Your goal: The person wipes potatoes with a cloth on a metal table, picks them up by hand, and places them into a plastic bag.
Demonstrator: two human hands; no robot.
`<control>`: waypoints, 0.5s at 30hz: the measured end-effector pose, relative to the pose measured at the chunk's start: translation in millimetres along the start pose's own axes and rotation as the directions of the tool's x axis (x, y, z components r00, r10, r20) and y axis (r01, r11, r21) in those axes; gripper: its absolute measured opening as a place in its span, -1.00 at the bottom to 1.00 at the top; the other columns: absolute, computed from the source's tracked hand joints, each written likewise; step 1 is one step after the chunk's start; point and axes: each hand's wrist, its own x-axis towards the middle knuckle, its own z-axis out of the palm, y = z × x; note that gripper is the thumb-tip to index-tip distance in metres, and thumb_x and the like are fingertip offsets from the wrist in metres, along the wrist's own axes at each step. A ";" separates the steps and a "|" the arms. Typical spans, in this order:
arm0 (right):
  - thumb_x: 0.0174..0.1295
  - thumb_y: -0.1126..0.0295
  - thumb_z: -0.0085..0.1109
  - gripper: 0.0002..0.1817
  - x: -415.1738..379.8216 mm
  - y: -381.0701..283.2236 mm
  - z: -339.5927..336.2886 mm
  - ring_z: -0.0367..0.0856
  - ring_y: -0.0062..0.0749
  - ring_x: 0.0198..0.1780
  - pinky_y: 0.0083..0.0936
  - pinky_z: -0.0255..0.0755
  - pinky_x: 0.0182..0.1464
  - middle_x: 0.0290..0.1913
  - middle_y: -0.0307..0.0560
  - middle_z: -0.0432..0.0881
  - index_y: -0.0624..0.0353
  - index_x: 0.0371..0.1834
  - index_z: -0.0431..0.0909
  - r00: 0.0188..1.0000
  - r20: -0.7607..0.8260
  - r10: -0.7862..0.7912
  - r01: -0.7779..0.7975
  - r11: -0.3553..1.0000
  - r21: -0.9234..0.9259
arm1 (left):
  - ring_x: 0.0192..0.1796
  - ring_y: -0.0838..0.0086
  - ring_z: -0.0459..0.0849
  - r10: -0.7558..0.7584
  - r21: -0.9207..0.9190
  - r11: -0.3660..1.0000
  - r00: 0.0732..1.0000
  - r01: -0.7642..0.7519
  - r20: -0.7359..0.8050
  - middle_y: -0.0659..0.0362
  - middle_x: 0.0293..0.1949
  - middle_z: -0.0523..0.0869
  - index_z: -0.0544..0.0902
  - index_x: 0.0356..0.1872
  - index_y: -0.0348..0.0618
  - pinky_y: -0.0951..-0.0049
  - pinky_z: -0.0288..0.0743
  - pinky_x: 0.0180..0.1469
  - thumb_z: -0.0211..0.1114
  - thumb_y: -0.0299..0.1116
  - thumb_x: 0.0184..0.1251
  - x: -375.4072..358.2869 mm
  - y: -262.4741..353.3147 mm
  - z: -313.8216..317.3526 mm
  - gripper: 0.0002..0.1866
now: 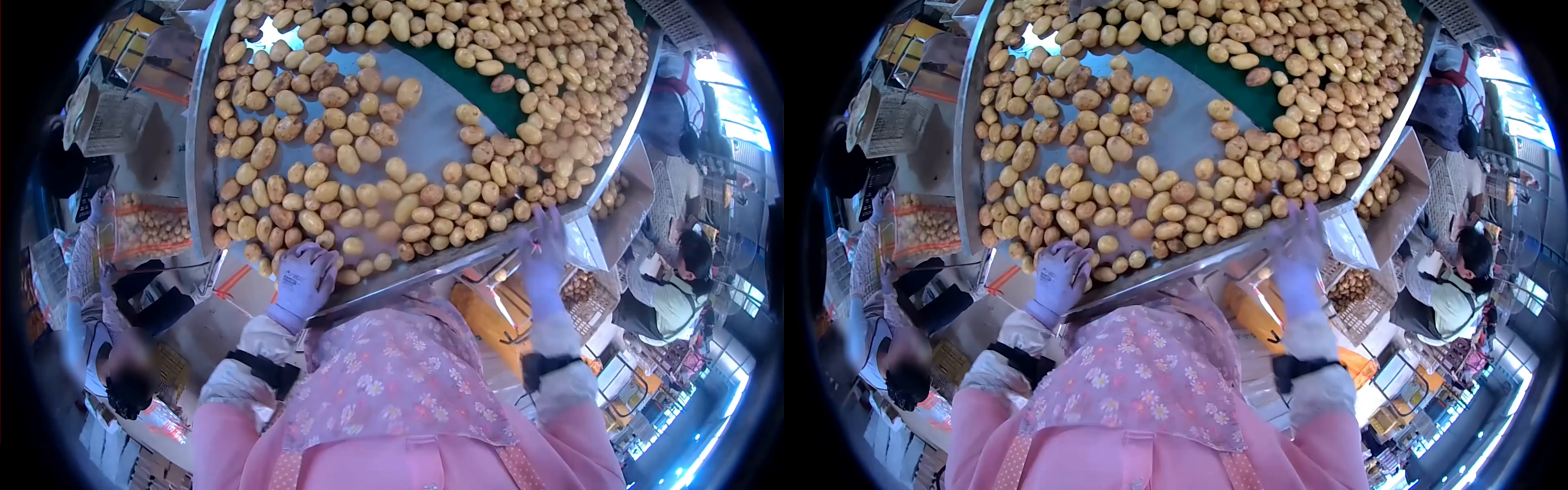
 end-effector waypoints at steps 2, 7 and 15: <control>0.29 0.06 0.36 -0.28 50.1 -75.5 72.6 0.25 0.10 0.54 0.14 0.18 0.51 0.54 0.20 0.25 0.11 0.46 0.42 0.995 -0.090 -0.042 0.061 0.974 0.216 | 0.20 0.07 0.62 -0.180 -0.160 0.972 0.983 0.174 -0.023 0.07 0.05 0.72 0.73 0.06 -0.02 0.04 0.48 0.23 0.30 -0.37 0.21 12.4 21.7 0.9 -0.64; 0.32 -0.11 0.17 -0.35 21.0 -181.1 174.1 -0.05 0.29 0.62 0.47 -0.17 0.51 0.61 -0.06 0.17 -0.32 0.48 0.39 0.747 0.335 -0.574 0.639 0.759 -0.122 | 0.40 -0.02 0.47 0.033 -0.072 0.997 0.999 -0.031 0.032 0.01 0.31 0.58 0.73 0.17 0.25 -0.07 0.31 0.45 0.33 -0.28 0.22 11.2 10.2 -3.2 -0.56; 0.35 -0.03 0.15 -0.34 217.8 -115.0 144.0 0.13 0.20 0.58 0.24 -0.13 0.58 0.58 0.13 0.23 -0.08 0.50 0.40 0.768 0.182 -0.613 0.634 0.693 -0.343 | 0.39 -0.08 0.45 -0.284 -0.022 0.958 0.945 0.284 -0.160 -0.04 0.36 0.50 0.73 0.01 -0.08 -0.13 0.34 0.37 0.31 -0.35 0.24 -78.1 -95.5 -45.2 -0.69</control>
